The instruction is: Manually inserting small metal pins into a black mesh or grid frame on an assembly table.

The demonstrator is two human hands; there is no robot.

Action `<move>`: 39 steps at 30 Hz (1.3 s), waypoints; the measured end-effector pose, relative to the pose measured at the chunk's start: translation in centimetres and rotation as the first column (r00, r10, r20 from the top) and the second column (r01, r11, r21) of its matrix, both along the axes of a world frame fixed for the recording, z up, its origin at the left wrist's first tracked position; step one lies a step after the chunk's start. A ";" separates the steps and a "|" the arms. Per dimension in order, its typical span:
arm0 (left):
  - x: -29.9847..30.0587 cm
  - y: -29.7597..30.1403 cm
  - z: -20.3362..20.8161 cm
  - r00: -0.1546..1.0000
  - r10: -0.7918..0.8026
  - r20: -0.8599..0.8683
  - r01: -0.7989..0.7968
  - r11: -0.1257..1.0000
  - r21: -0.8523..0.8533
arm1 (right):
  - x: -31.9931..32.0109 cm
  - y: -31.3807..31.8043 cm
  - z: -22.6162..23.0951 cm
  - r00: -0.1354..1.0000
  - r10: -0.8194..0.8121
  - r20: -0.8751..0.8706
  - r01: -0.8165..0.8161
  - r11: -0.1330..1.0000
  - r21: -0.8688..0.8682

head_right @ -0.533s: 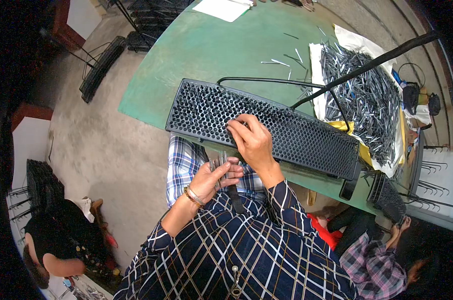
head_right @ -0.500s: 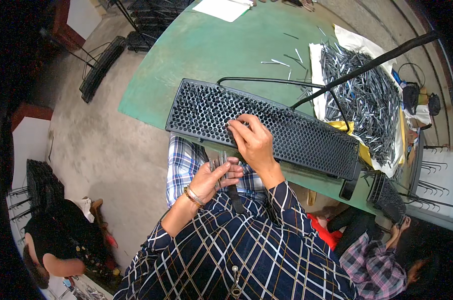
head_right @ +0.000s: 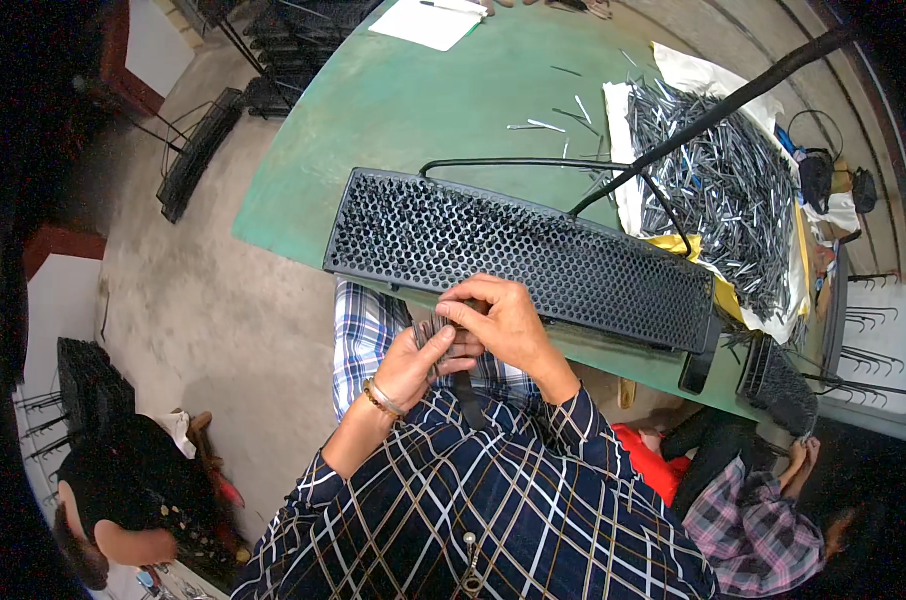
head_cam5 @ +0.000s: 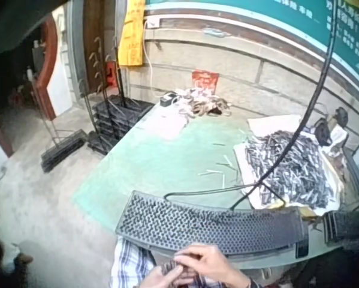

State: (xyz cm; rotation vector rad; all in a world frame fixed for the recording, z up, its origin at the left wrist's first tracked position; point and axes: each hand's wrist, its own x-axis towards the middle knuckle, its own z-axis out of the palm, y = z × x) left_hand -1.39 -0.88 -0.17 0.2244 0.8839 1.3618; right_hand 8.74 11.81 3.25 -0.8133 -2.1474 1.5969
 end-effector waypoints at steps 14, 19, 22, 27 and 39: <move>-0.4 -0.2 -0.4 0.995 0.079 0.053 -0.074 0.994 -0.081 | -3.8 1.8 -0.3 0.926 -0.246 -0.287 0.328 0.900 0.286; -0.7 -0.5 -0.6 0.993 0.097 0.073 -0.091 0.993 -0.078 | -3.9 2.0 -0.7 0.931 -0.215 -0.295 0.318 0.875 0.365; -0.7 -0.5 -0.6 0.993 0.097 0.069 -0.091 0.992 -0.087 | -3.7 2.3 -0.7 0.940 -0.166 -0.297 0.299 0.823 0.484; -0.6 -0.4 -0.7 0.994 0.084 0.071 -0.078 0.993 -0.084 | -3.3 2.5 -0.2 0.961 -0.062 -0.268 0.210 0.795 0.570; -0.5 -0.4 -0.6 0.993 0.091 0.070 -0.085 0.993 -0.086 | -3.5 1.0 -0.6 0.936 -0.168 -0.308 0.320 0.770 0.552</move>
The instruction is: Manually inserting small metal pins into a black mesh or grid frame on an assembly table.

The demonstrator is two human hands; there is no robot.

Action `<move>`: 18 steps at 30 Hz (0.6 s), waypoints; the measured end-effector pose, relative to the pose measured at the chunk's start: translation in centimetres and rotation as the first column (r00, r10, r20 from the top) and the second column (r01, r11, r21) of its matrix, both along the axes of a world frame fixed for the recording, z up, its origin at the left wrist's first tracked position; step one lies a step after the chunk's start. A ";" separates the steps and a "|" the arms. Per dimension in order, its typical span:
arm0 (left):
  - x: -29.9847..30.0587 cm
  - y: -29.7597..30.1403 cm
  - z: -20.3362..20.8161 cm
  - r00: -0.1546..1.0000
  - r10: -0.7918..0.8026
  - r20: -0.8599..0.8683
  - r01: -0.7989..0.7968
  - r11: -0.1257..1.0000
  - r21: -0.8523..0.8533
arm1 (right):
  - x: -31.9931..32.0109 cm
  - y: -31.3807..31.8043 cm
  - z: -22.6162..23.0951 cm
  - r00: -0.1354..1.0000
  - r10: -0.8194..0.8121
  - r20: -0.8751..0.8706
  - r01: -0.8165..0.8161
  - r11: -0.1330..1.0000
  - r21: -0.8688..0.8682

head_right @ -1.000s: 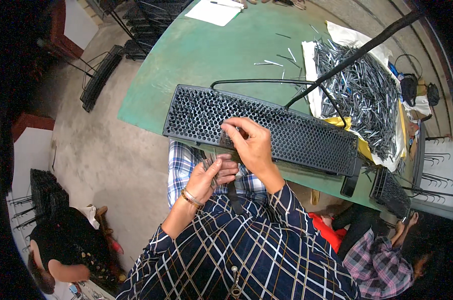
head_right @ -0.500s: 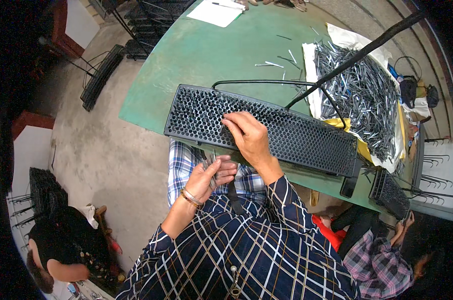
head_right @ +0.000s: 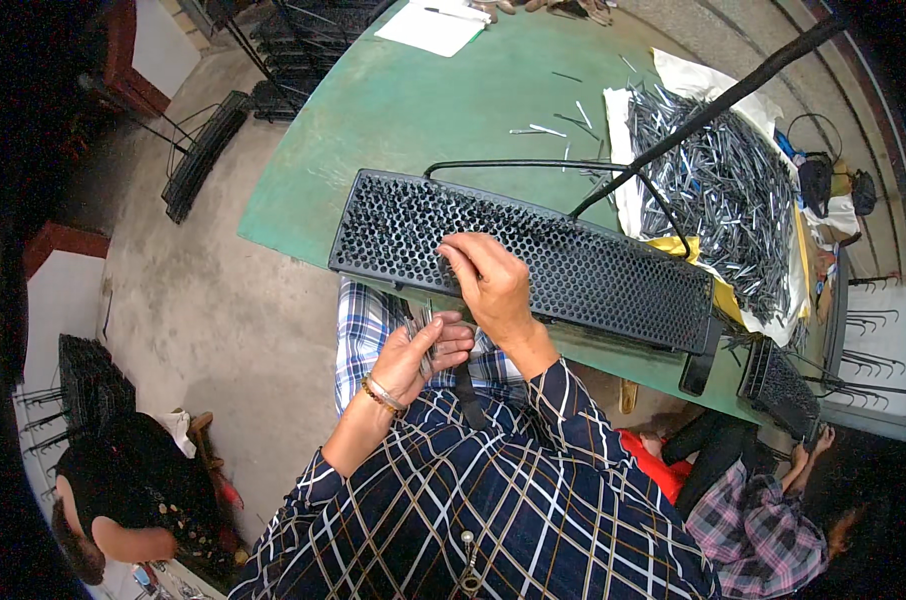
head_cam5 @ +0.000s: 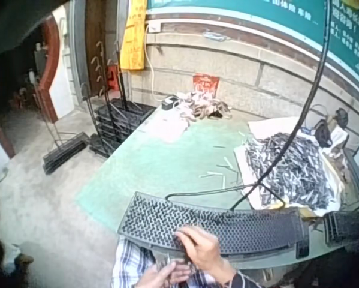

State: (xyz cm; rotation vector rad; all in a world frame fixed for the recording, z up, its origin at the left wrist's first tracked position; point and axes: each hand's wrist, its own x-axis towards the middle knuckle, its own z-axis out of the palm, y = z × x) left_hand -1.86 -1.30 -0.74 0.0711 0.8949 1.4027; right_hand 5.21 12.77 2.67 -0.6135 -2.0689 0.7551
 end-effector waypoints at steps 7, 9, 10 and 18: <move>-0.1 -0.1 0.0 1.000 -0.014 -0.001 0.014 1.000 -0.019 | 0.3 1.4 0.5 0.988 0.144 0.048 -0.145 0.989 0.019; -0.1 -0.2 -0.1 1.000 -0.016 0.001 0.016 1.000 -0.018 | 0.4 1.5 0.5 0.983 0.183 0.032 -0.177 0.972 -0.153; -0.1 -0.2 -0.2 1.000 -0.019 0.002 0.019 1.000 -0.017 | 0.5 1.4 0.5 0.982 0.184 0.032 -0.177 0.972 -0.153; -0.1 0.0 0.0 1.000 -0.020 0.006 0.020 1.000 -0.023 | 0.4 1.7 0.2 0.982 0.181 0.045 -0.168 0.964 -0.206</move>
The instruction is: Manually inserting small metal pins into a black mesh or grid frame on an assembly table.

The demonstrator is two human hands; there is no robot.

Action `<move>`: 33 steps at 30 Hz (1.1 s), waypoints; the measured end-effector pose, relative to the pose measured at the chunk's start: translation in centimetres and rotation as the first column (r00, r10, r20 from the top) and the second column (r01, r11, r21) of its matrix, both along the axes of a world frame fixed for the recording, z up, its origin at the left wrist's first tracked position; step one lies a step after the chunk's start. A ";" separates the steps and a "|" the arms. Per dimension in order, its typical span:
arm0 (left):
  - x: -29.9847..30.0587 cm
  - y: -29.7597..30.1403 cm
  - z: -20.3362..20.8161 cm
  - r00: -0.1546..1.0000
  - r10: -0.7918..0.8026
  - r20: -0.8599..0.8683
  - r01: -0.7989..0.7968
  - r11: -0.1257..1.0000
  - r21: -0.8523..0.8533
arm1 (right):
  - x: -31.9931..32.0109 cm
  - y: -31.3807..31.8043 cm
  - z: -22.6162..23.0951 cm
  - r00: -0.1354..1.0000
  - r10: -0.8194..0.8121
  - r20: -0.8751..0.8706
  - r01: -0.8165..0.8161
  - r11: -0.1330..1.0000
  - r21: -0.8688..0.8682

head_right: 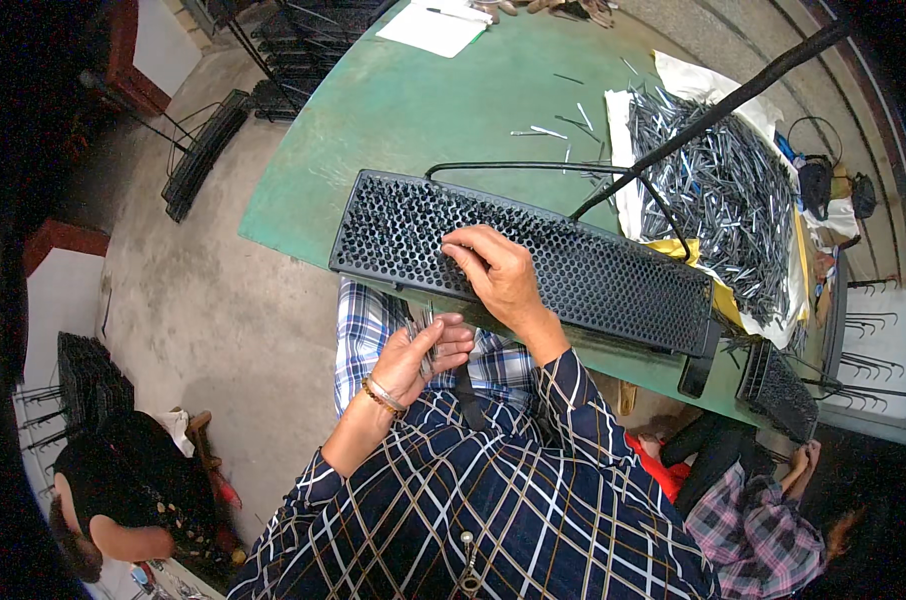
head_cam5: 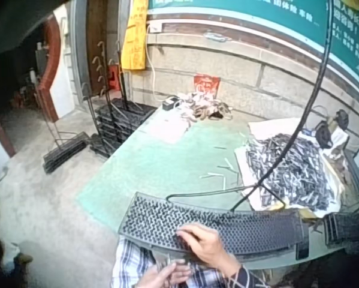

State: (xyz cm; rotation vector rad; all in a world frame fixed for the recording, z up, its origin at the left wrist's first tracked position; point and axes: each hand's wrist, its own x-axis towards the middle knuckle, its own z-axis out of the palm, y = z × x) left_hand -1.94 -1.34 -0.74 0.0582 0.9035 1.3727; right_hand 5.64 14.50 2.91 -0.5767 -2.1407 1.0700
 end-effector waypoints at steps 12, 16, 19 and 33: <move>0.1 -0.1 0.0 1.000 0.005 0.009 -0.005 1.000 -0.016 | 0.4 0.2 0.0 0.999 0.042 -0.009 -0.042 0.998 -0.038; 0.2 -0.1 0.0 1.000 0.005 0.004 -0.005 1.000 -0.019 | 0.7 0.4 -0.4 0.999 0.050 -0.002 -0.050 0.999 -0.020; 0.2 -0.2 0.0 1.000 0.004 0.001 -0.004 1.000 -0.027 | 0.5 0.5 -0.5 1.000 0.024 0.008 -0.024 1.000 0.013; 0.3 -0.1 -0.1 1.000 0.013 0.013 -0.012 1.000 -0.028 | 0.0 -1.3 -1.3 0.999 -0.052 0.014 0.044 0.940 0.338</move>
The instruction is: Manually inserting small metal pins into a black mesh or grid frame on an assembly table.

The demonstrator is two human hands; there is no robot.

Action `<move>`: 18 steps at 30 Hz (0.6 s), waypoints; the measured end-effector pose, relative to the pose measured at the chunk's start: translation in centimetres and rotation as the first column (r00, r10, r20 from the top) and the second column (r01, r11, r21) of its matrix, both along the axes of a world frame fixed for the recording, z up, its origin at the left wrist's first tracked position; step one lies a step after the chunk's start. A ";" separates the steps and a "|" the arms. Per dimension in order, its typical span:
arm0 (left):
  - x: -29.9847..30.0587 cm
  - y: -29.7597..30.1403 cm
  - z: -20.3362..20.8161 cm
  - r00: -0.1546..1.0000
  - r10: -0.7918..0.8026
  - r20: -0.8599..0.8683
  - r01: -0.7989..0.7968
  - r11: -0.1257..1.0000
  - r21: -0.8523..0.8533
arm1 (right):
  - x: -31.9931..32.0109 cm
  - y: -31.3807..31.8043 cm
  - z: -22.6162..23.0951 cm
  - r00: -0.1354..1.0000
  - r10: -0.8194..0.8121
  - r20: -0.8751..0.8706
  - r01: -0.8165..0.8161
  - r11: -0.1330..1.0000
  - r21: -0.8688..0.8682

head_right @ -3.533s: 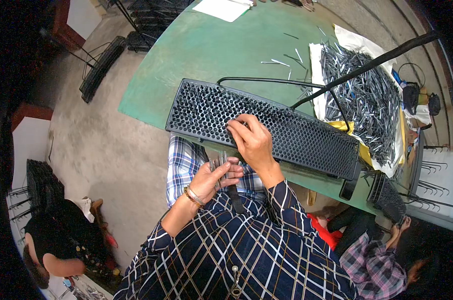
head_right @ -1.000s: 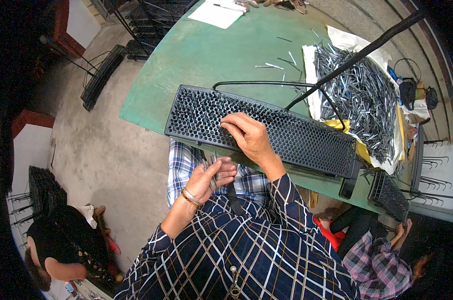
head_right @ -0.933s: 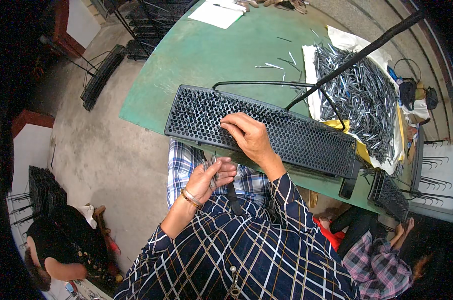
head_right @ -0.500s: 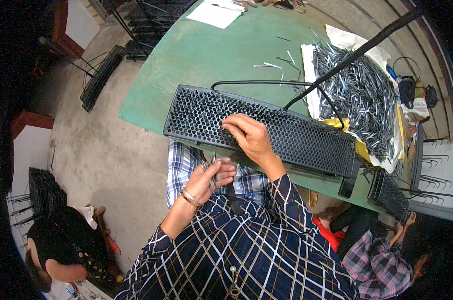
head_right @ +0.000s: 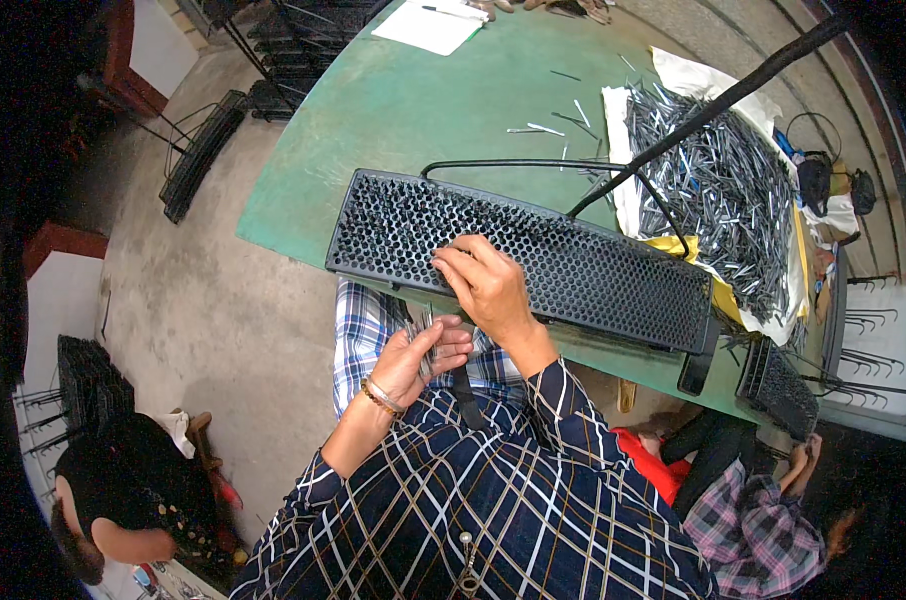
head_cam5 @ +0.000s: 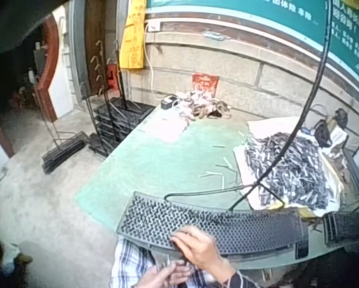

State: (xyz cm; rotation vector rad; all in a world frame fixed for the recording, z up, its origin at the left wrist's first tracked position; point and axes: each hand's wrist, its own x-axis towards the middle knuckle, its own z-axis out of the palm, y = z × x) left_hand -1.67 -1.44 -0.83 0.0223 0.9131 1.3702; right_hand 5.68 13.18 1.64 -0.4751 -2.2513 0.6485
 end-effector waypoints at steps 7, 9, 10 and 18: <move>0.1 0.1 0.1 1.000 -0.002 -0.004 0.002 1.000 -0.008 | 0.0 -1.1 -0.3 0.991 -0.132 -0.011 0.131 0.990 -0.056; 0.1 0.2 0.2 1.000 -0.004 -0.004 0.004 1.000 -0.008 | 0.0 -1.1 -0.2 0.991 -0.136 -0.013 0.135 0.989 -0.055; 0.1 0.2 0.2 1.000 -0.006 -0.004 0.006 1.000 -0.008 | -0.1 -1.2 -0.1 0.990 -0.139 -0.015 0.138 0.989 -0.054; 0.2 0.1 0.3 1.000 -0.022 -0.003 0.022 1.000 0.013 | -0.7 -0.8 -0.6 0.984 -0.166 -0.060 0.165 0.986 -0.021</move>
